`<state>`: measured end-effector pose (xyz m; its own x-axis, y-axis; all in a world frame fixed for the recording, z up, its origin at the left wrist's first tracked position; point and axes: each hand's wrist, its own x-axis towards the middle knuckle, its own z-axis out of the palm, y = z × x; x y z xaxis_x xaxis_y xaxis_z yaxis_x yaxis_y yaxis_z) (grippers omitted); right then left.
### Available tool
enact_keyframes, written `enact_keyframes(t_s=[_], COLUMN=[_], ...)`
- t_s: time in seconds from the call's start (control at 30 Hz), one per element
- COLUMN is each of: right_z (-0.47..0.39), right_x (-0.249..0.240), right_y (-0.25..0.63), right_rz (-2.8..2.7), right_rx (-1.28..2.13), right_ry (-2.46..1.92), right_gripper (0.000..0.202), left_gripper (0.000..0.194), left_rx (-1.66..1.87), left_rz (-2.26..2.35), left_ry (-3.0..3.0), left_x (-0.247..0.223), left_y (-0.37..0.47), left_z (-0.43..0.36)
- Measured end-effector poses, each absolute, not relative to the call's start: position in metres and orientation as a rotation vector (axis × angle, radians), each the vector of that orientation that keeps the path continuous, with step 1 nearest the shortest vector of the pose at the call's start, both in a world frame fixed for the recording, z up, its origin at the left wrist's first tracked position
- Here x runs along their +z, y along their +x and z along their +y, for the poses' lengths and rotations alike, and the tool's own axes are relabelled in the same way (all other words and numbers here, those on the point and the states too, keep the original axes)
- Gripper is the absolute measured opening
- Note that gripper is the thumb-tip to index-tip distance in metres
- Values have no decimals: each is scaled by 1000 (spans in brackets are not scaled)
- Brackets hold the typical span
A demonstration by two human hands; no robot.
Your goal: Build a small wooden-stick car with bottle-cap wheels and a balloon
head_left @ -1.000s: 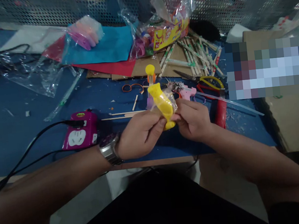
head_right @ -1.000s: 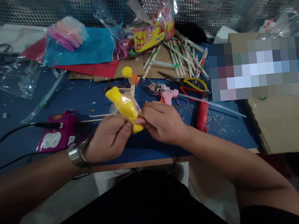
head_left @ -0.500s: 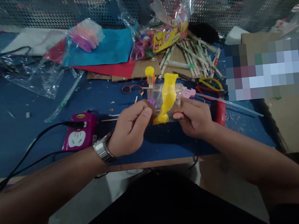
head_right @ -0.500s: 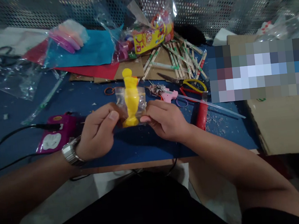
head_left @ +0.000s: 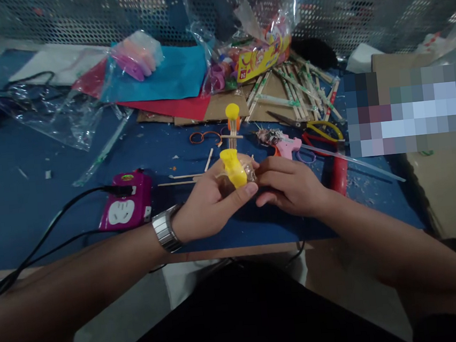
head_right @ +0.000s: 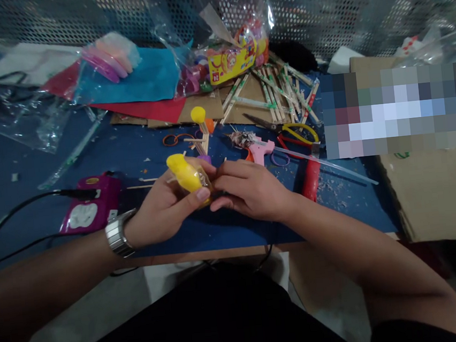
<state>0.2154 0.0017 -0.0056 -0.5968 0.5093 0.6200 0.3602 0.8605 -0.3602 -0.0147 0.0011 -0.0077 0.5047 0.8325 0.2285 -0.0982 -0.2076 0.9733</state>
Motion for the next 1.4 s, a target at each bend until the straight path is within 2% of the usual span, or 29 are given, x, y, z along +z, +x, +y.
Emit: enact_keyframes(t_s=[0.1, 0.17, 0.23, 0.33, 0.4, 0.63, 0.83, 1.0, 1.17, 1.4], right_z=[0, -2, -5, -10, -11, -11, -9, -9, -11, -11], right_x=[-4, -2, 1, 4, 5, 5, 8, 9, 12, 10], right_y=[219, 220, 219, 215, 212, 212, 216, 218, 218, 216], right_rz=[-2164, -2078, -2060, -2096, -2119, -2112, -2160, -2155, -2133, -2107], right_rx=[337, 381, 390, 377, 364, 382, 374, 387, 412, 462], right_ry=[-726, -738, -726, -703, -699, -736, -674, -644, -676, -685], right_gripper=[44, 43, 49, 58, 55, 33, 34, 28, 25, 27], left_gripper=[13, 7, 11, 30, 36, 28, 58, 52, 70, 57], left_rx=[1062, 1091, 1076, 940, 858, 777, 794, 819, 839, 807], left_rz=[701, 713, 734, 818, 869, 851, 675, 714, 716, 786], left_ry=[1667, 1763, 1882, 2074, 2191, 2250, 2170, 2184, 2209, 2234], left_x=[-5, -4, -5, -9, -12, -5, -2, -3, -4, -3], left_y=[-15, -15, -15, -16, -16, -17, -25, -27, -24, -22], left_z=[1, 0, -2, -3, -3, -2, 3, 5, 2, 1])
